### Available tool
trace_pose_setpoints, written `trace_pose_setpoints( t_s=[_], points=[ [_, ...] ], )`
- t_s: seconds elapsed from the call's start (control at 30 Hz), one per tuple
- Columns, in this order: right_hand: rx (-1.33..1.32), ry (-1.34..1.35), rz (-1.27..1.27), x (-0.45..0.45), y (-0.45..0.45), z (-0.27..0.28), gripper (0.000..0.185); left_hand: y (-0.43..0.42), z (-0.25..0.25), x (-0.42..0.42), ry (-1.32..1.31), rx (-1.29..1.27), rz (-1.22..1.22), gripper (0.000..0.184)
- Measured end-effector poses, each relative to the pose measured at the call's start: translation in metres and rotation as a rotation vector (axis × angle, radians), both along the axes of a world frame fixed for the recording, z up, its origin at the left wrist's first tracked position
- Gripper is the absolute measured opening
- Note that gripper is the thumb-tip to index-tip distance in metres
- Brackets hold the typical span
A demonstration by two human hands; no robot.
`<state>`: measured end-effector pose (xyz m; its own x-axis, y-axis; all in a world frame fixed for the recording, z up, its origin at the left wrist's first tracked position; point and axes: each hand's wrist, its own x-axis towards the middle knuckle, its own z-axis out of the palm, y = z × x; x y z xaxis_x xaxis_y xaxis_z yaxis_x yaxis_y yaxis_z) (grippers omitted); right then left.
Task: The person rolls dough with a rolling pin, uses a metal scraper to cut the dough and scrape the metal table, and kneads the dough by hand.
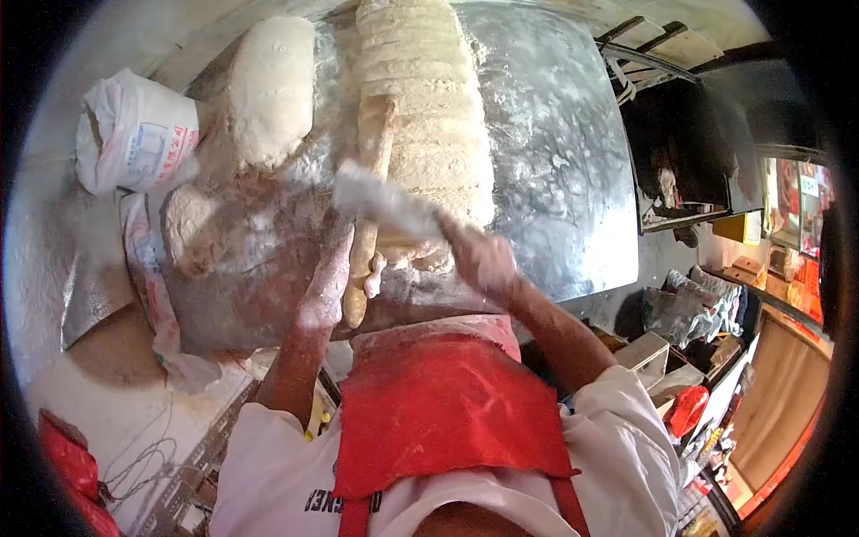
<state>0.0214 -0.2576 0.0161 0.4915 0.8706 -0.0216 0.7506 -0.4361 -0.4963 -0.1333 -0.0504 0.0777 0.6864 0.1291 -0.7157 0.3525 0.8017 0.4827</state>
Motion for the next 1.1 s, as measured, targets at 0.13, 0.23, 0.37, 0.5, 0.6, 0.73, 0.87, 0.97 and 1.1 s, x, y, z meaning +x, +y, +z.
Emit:
trace_pose_setpoints(
  t_s=[0.13,0.23,0.37,0.5,0.6,0.73,0.87,0.97,1.1],
  points=[
    [-0.126,0.254,-0.151,0.03,0.031,0.021,0.045,0.009,0.0,-0.001,0.02,-0.249,0.062,0.056],
    [0.084,0.281,-0.045,0.008,0.019,0.042,0.035,0.01,-0.011,-0.024,-0.074,-0.214,-0.007,0.054],
    [0.255,0.673,-0.496,0.008,-0.03,0.003,0.031,0.019,-0.033,-0.058,0.272,0.666,0.023,0.05],
    [0.644,0.971,-1.184,0.053,-0.09,0.003,0.023,0.067,-0.101,-0.126,0.444,1.273,-0.325,0.062],
    [0.569,0.776,-1.69,0.095,-0.161,-0.026,0.028,0.062,-0.076,-0.092,0.501,1.74,-0.606,0.065],
    [0.54,0.726,-1.847,0.114,-0.211,-0.053,0.025,0.049,-0.06,-0.003,0.293,1.815,-0.723,0.07],
    [0.633,0.649,-1.865,0.14,-0.186,-0.078,0.023,0.052,-0.097,0.113,0.087,1.893,-0.516,0.07],
    [0.584,0.698,-1.8,0.177,-0.139,-0.087,0.022,0.05,-0.112,0.184,0.287,2.006,-0.691,0.07],
    [0.578,0.815,-1.321,0.226,-0.037,-0.081,0.023,0.056,-0.119,0.191,0.185,2.031,-0.593,0.068]
  ],
)
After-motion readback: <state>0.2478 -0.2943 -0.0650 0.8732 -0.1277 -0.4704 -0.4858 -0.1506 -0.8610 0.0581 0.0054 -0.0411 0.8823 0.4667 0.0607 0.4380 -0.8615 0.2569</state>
